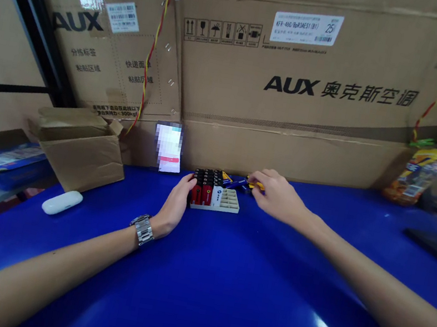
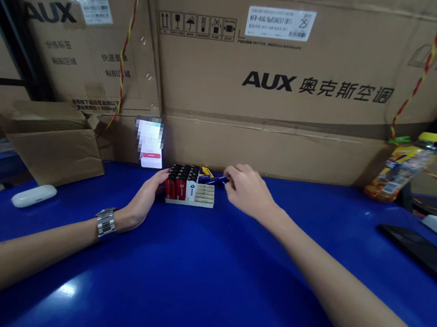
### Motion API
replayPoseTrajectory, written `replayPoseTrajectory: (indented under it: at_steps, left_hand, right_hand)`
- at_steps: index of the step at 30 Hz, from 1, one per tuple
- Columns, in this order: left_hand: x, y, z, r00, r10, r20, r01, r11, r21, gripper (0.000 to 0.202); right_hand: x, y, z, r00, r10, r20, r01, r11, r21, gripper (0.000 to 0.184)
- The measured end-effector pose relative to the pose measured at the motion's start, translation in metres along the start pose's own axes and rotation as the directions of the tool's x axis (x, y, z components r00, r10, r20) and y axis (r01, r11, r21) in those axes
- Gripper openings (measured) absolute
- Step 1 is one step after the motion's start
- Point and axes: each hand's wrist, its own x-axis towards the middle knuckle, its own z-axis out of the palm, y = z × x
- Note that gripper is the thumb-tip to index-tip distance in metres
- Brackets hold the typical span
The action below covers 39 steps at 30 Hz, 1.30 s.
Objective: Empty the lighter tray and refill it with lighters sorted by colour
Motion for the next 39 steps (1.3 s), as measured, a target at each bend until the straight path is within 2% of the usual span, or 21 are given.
replayPoseTrajectory:
  at_steps: [3,5,8,13,18,21,23,24,26,28,30,31,33,35,39]
  left_hand:
    - [-0.001,0.001,0.0,1.0,-0.017,0.002,0.017,1.0,-0.003,0.041]
    - [-0.001,0.001,0.0,1.0,-0.031,-0.003,0.031,0.999,-0.009,0.042]
    - [0.0,-0.001,-0.001,0.998,-0.059,-0.014,0.059,0.998,-0.01,0.044]
    - [0.0,0.0,-0.001,0.999,-0.031,-0.013,0.031,0.999,0.008,0.043]
    - [0.0,0.0,-0.001,1.0,-0.023,0.003,0.023,1.0,0.016,0.043]
    - [0.0,-0.002,-0.002,1.0,-0.011,0.006,0.011,1.0,0.015,0.044]
    - [0.001,-0.004,-0.002,1.0,-0.003,0.01,0.003,1.0,0.008,0.045]
    - [0.001,-0.005,-0.002,1.0,-0.003,0.007,0.003,1.0,0.007,0.045]
    - [0.002,-0.006,-0.002,1.0,-0.003,-0.004,0.003,1.0,0.017,0.045]
    - [0.002,-0.006,-0.002,1.0,0.007,-0.007,-0.006,0.999,0.033,0.044]
    - [0.002,-0.006,-0.002,1.0,0.017,-0.004,-0.017,0.999,0.041,0.043]
    - [0.002,-0.005,-0.002,1.0,0.019,-0.002,-0.019,0.999,0.04,0.043]
    - [0.002,-0.005,-0.001,1.0,0.018,-0.001,-0.018,0.999,0.037,0.044]
    - [0.002,-0.005,-0.001,1.0,0.016,-0.006,-0.016,0.999,0.036,0.044]
    - [0.002,-0.005,-0.001,1.0,0.016,-0.01,-0.016,0.999,0.031,0.042]
  right_hand:
    - [-0.01,0.029,0.008,0.993,-0.001,0.121,0.018,0.99,-0.138,0.033]
    - [-0.017,0.039,0.014,0.985,-0.034,0.167,0.067,0.978,-0.198,0.036]
    - [-0.022,0.04,0.018,0.981,-0.052,0.188,0.1,0.962,-0.254,0.032]
    - [-0.021,0.035,0.019,0.977,0.008,0.211,0.06,0.947,-0.315,0.03]
    - [-0.024,0.038,0.02,0.983,-0.005,0.184,0.039,0.983,-0.181,0.026]
    - [-0.024,0.036,0.02,0.985,0.045,0.167,-0.057,0.996,0.068,0.025]
    - [-0.022,0.03,0.02,0.981,0.118,0.155,-0.163,0.932,0.324,0.023]
    - [-0.022,0.025,0.02,0.978,0.156,0.141,-0.204,0.865,0.459,0.022]
    - [-0.02,0.013,0.02,0.967,0.229,0.114,-0.24,0.664,0.708,0.021]
    - [-0.018,-0.002,0.018,0.946,0.298,0.131,-0.254,0.423,0.87,0.024]
    - [-0.016,-0.017,0.015,0.918,0.337,0.207,-0.293,0.228,0.929,0.031]
    - [-0.015,-0.023,0.014,0.904,0.348,0.249,-0.321,0.166,0.932,0.035]
    - [-0.014,-0.033,0.013,0.872,0.372,0.318,-0.38,0.106,0.919,0.043]
    - [-0.014,-0.039,0.015,0.849,0.395,0.352,-0.42,0.1,0.902,0.046]
    - [-0.017,-0.04,0.024,0.827,0.462,0.32,-0.448,0.199,0.872,0.036]
